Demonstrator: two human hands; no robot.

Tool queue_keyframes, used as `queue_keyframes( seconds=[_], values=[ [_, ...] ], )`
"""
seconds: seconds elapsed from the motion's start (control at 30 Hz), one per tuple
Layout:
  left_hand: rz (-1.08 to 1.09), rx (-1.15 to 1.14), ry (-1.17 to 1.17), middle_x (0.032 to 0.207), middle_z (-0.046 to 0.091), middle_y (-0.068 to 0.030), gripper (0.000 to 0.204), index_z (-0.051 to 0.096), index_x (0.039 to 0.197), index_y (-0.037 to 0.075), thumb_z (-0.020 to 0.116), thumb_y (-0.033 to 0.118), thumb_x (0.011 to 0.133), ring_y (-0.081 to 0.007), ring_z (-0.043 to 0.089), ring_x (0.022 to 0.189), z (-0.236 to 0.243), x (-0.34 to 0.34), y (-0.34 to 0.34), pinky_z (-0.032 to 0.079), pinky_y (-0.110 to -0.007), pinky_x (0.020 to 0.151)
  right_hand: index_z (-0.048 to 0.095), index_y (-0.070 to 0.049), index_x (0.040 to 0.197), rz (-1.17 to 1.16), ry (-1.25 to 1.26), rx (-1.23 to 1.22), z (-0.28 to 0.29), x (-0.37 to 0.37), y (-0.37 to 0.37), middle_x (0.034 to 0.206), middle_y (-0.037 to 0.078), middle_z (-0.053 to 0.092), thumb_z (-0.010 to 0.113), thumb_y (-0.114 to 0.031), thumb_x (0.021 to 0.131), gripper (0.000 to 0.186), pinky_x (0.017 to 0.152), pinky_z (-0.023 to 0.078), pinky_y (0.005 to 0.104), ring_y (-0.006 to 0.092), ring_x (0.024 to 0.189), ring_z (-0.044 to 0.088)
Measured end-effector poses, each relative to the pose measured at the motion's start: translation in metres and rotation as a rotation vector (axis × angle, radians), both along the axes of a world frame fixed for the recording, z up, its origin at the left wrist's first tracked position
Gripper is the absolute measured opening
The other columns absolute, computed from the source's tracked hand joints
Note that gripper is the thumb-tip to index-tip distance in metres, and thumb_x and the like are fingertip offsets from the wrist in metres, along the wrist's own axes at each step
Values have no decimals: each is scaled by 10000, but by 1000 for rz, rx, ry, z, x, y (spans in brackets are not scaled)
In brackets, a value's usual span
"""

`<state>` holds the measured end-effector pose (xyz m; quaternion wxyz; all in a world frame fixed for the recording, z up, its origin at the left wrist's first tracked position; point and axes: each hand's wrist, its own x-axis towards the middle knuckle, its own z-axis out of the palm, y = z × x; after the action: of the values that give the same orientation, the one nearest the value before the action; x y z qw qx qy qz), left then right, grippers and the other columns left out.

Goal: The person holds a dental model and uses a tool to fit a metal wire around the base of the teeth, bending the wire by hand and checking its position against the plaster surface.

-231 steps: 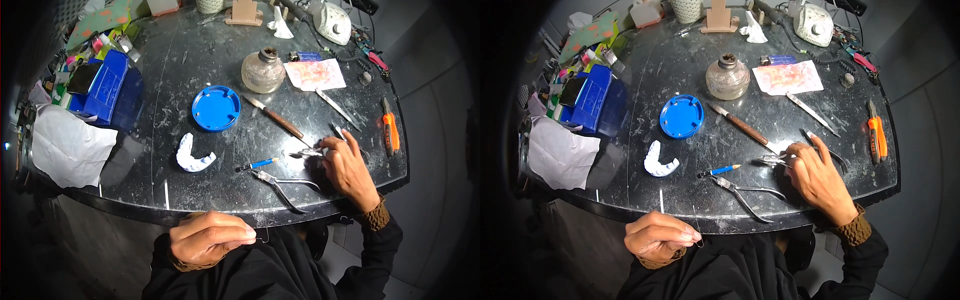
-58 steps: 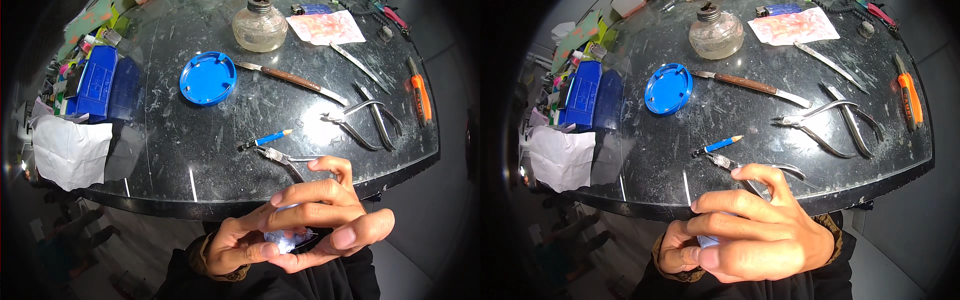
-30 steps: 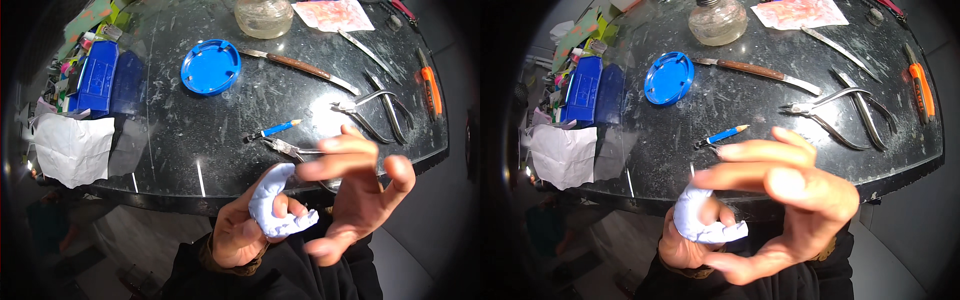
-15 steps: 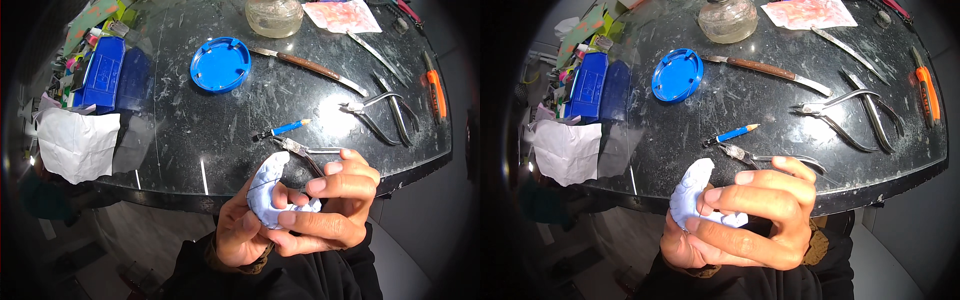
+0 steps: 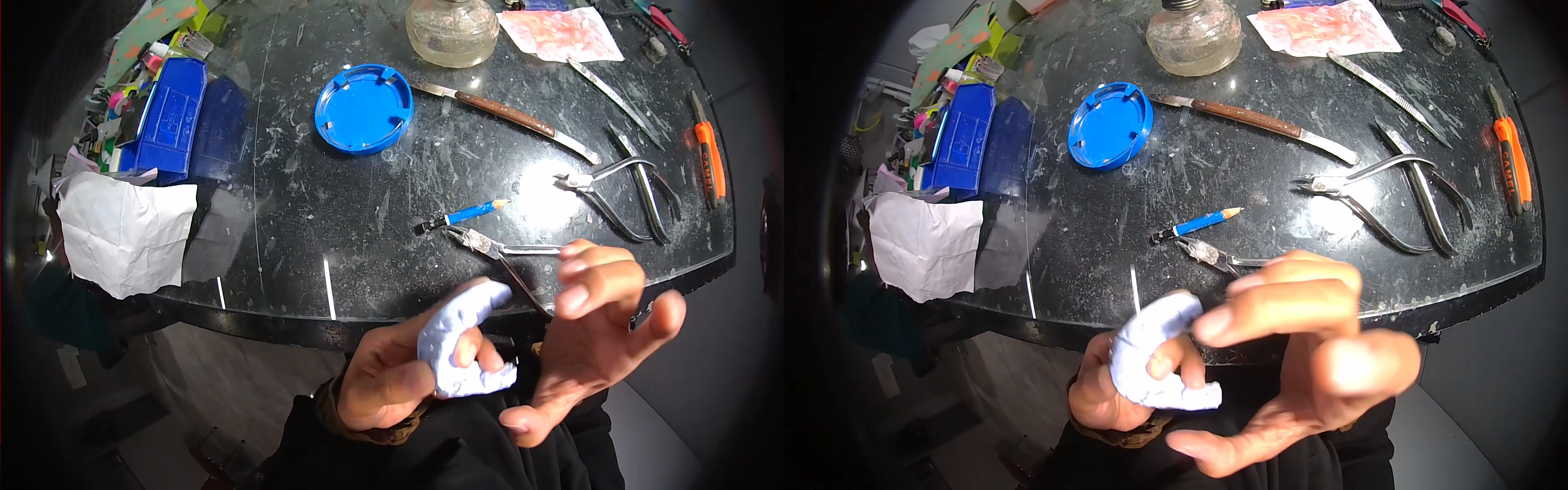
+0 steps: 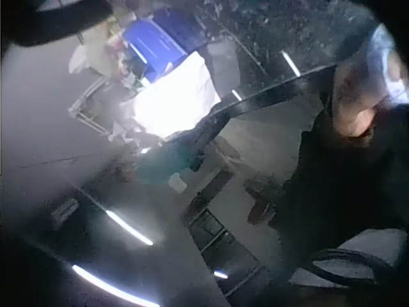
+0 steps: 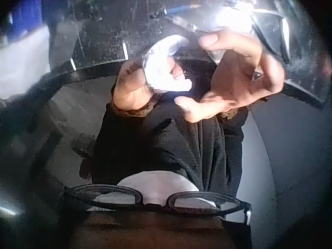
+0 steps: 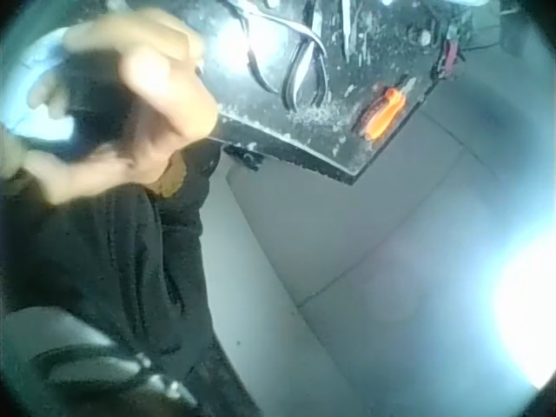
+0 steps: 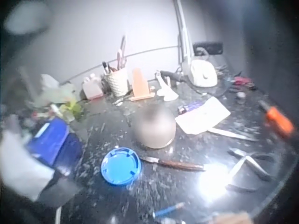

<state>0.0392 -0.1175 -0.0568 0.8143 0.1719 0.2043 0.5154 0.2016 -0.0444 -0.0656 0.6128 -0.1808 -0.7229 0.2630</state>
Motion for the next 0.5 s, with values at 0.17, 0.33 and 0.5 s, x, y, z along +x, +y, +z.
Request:
queue_keyframes(
  seconds=[0.17, 0.33, 0.5],
  values=[
    [-436, 117, -50, 1104, 547, -170, 606, 276, 1324, -122, 536, 186, 872, -211, 516, 1067, -3, -26, 6, 360, -340, 952, -81, -166, 1431, 377, 117, -90, -4, -3, -6, 824, 201, 628, 590, -170, 754, 953, 656, 493, 365, 291, 756, 600],
    [-641, 165, -16, 1091, 567, -151, 392, 463, 1197, -90, 541, 110, 869, -180, 526, 1059, 0, -37, 17, 390, -298, 921, -63, -147, 1401, 491, -151, -145, 23, 0, -6, 719, 210, 654, 582, -17, 794, 896, 404, 529, 285, 331, 555, 649],
    [-662, 202, 4, 1031, 586, -131, 339, 528, 1116, -87, 546, 154, 878, -156, 542, 984, -1, -31, 16, 403, -272, 869, -60, -111, 1390, 470, -169, -142, 25, 4, -14, 714, 209, 654, 618, -39, 807, 897, 382, 527, 286, 336, 563, 652]
  ],
)
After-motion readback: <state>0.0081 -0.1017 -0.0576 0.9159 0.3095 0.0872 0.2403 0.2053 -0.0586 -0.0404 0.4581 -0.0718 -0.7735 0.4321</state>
